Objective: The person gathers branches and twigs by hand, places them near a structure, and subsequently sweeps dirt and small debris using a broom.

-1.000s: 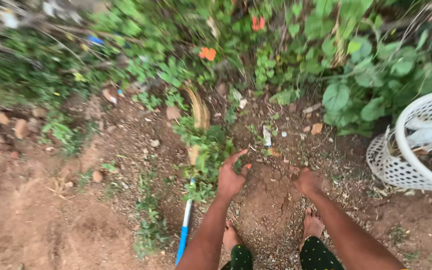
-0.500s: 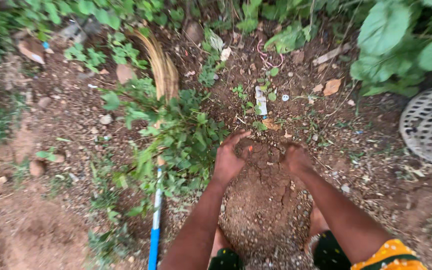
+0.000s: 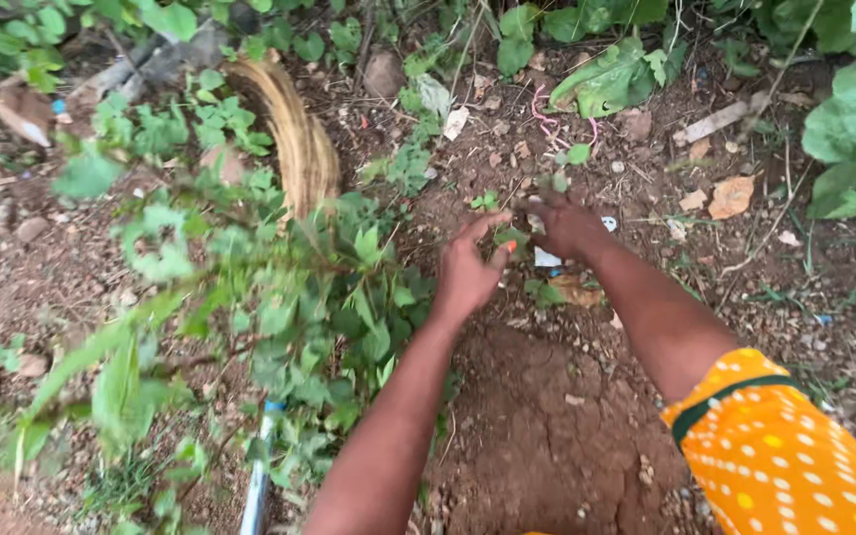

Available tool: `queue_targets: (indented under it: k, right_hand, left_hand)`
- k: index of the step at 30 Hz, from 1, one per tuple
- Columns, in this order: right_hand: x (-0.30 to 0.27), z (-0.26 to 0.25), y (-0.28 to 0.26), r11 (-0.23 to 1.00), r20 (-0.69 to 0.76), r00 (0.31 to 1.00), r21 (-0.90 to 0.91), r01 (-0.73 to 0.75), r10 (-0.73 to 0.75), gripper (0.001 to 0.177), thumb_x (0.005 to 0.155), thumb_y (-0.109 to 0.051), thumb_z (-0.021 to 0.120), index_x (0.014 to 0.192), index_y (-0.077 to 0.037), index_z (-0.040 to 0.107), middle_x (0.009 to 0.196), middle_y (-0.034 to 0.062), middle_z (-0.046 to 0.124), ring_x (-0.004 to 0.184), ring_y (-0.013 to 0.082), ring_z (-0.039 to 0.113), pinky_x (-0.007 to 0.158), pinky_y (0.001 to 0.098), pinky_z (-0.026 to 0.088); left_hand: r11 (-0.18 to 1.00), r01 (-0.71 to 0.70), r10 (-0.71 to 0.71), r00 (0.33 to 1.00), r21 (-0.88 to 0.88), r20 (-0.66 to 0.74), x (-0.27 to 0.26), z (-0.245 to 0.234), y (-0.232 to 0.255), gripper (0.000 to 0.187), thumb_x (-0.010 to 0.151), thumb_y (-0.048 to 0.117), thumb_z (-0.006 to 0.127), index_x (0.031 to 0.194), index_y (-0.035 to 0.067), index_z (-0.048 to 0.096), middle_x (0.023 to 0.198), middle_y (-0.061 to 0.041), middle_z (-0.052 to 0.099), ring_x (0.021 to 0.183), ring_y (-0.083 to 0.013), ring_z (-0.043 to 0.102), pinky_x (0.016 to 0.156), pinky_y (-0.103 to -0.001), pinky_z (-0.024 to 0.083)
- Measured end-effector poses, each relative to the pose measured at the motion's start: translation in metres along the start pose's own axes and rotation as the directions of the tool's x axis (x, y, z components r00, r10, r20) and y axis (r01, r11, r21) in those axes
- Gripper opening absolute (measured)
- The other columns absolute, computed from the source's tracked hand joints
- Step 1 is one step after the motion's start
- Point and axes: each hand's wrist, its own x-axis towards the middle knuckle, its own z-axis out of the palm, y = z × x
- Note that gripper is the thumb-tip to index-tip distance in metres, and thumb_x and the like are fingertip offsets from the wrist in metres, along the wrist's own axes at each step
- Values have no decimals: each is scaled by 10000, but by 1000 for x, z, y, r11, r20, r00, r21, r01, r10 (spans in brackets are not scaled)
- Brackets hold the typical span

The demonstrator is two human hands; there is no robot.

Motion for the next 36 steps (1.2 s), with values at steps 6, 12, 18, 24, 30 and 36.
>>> queue_targets:
  k: [6, 12, 18, 24, 30, 36]
  right_hand:
    - [-61, 101, 42, 955, -156, 953, -187, 231, -261, 890, 801, -453, 708, 1549, -113, 366, 1538, 210, 414, 1392, 431, 406, 1077, 589, 325]
    - [-67, 144, 123, 937, -260, 965, 334, 100, -11, 424, 1086, -343, 546, 1401, -63, 506, 1409, 231, 539, 1306, 417, 506, 1110, 585, 358]
    - [-36, 105, 175, 940, -587, 783, 341, 6, 208, 561, 799, -9, 612, 1358, -58, 607, 1101, 255, 673, 970, 438, 662, 864, 522, 542]
    - [22, 81, 274, 970, -553, 798, 96, -222, 237, 640, 791, -201, 764, 1358, -52, 509, 1268, 301, 524, 1117, 491, 543, 931, 575, 507]
    - [17, 53, 258, 794, -103, 803, 272, -544, 586, 1129, 767, -159, 785, 1660, -310, 111, 1699, 98, -41, 1531, 451, 0, 1157, 647, 278]
    - [35, 88, 191, 960, -581, 787, -37, -278, 205, 740, 842, -255, 768, 1463, 30, 484, 1414, 279, 466, 1301, 434, 426, 1138, 574, 382]
  left_hand:
    - [990, 19, -22, 1000, 137, 20, -9, -20, 35, 499, 807, 110, 814, 1285, 202, 702, 1331, -122, 693, 1240, -319, 664, 1064, -414, 518]
    - [929, 250, -296, 945, 273, 139, -29, 15, 9, 599, 770, 177, 824, 1342, 248, 661, 1407, -151, 618, 1254, -337, 634, 1057, -426, 524]
    - [830, 304, -434, 878, 468, 201, -38, 57, -29, 1012, 702, 217, 913, 1547, 193, 356, 1628, -241, 233, 1483, -455, 266, 1173, -497, 366]
    - [751, 220, -420, 887, 622, 193, -12, 71, -50, 1146, 709, 267, 937, 1618, 200, 243, 1661, -254, 133, 1551, -473, 63, 1233, -554, 243]
    - [646, 346, -662, 698, 680, 273, -8, 81, -60, 1079, 810, 177, 794, 1639, 334, 121, 1686, -235, -17, 1557, -475, -31, 1243, -589, 182]
    - [591, 175, -594, 755, 788, 278, -19, 112, -100, 603, 1070, 166, 409, 1618, 354, 241, 1689, -294, -29, 1533, -567, -20, 1210, -708, 96]
